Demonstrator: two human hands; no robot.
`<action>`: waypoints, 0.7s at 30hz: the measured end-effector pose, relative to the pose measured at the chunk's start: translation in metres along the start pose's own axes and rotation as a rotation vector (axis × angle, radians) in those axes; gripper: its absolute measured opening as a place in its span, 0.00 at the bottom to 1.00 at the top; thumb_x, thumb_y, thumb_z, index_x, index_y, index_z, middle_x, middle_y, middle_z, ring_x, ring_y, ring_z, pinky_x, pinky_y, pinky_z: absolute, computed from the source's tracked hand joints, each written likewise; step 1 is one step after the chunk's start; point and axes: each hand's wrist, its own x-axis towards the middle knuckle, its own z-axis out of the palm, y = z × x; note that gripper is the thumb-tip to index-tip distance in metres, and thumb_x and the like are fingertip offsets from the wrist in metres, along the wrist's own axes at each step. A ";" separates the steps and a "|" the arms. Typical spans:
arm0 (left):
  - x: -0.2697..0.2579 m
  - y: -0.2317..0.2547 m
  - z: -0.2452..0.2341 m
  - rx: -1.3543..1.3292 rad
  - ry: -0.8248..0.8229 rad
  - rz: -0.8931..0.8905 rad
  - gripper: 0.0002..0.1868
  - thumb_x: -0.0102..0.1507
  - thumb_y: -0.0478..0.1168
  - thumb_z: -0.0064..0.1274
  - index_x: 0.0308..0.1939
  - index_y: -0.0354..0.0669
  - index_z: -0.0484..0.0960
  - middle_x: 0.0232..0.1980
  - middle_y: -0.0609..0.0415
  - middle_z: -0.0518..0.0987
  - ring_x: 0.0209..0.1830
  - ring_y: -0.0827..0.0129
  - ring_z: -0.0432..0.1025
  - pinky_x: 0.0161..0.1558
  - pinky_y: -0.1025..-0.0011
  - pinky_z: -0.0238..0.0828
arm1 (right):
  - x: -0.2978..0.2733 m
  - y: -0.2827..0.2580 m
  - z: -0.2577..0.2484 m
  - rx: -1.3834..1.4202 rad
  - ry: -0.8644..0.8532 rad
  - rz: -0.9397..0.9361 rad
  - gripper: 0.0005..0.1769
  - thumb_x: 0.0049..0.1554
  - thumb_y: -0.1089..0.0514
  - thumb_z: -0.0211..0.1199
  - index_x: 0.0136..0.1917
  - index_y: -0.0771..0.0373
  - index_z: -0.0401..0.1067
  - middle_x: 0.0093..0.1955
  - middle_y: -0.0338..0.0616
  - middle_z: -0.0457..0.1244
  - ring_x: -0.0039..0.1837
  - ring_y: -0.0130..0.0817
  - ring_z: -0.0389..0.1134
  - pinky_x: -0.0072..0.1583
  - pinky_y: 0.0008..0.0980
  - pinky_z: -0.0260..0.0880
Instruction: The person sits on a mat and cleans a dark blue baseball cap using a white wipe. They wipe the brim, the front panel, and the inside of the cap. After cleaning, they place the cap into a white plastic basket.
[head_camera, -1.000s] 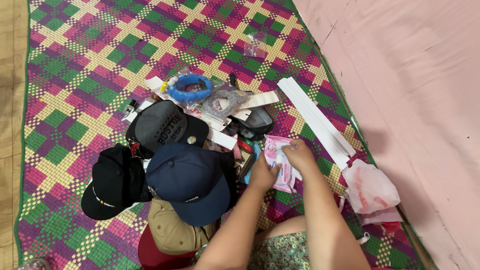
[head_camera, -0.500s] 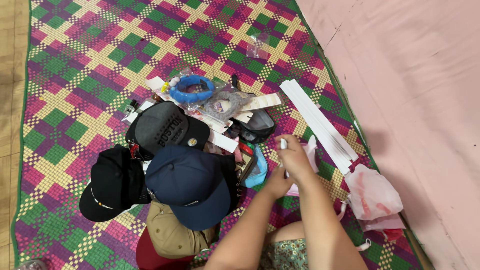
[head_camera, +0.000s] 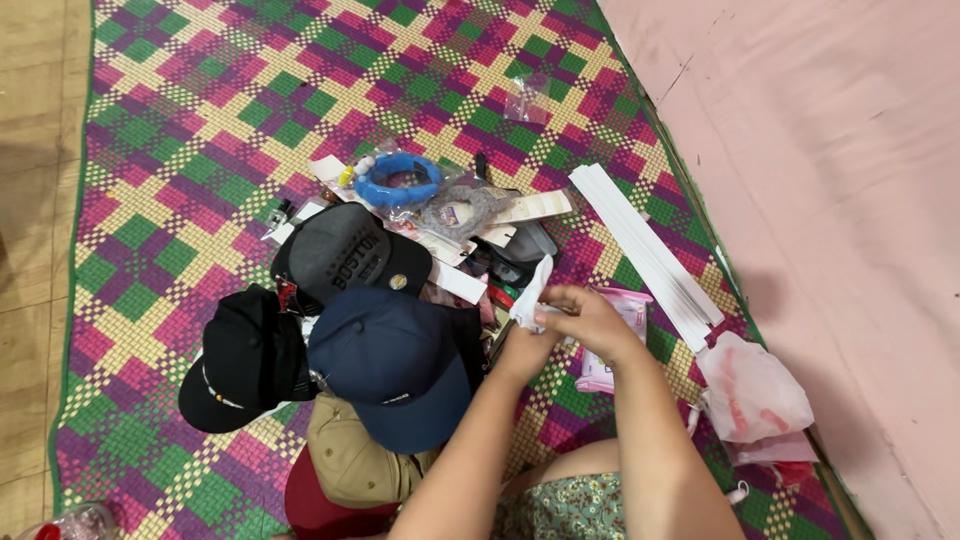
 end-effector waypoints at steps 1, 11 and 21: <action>-0.003 0.009 -0.002 0.074 -0.010 -0.021 0.15 0.63 0.37 0.55 0.52 0.34 0.80 0.44 0.55 0.82 0.43 0.72 0.77 0.45 0.70 0.75 | 0.000 0.006 -0.001 -0.024 -0.040 0.008 0.17 0.53 0.61 0.69 0.57 0.64 0.75 0.50 0.38 0.71 0.53 0.25 0.71 0.57 0.27 0.70; -0.055 0.110 -0.019 0.306 0.132 -0.076 0.17 0.69 0.46 0.49 0.52 0.38 0.85 0.34 0.53 0.83 0.32 0.73 0.73 0.38 0.71 0.72 | -0.024 -0.021 0.014 0.525 0.028 -0.066 0.11 0.67 0.54 0.56 0.55 0.63 0.72 0.47 0.37 0.68 0.48 0.24 0.66 0.49 0.26 0.66; -0.169 0.187 -0.118 0.514 0.353 -0.001 0.22 0.70 0.52 0.48 0.36 0.36 0.83 0.25 0.59 0.77 0.28 0.77 0.67 0.34 0.72 0.68 | -0.057 -0.068 0.149 0.140 0.203 -0.223 0.14 0.63 0.52 0.64 0.50 0.67 0.77 0.44 0.41 0.70 0.45 0.25 0.66 0.48 0.28 0.67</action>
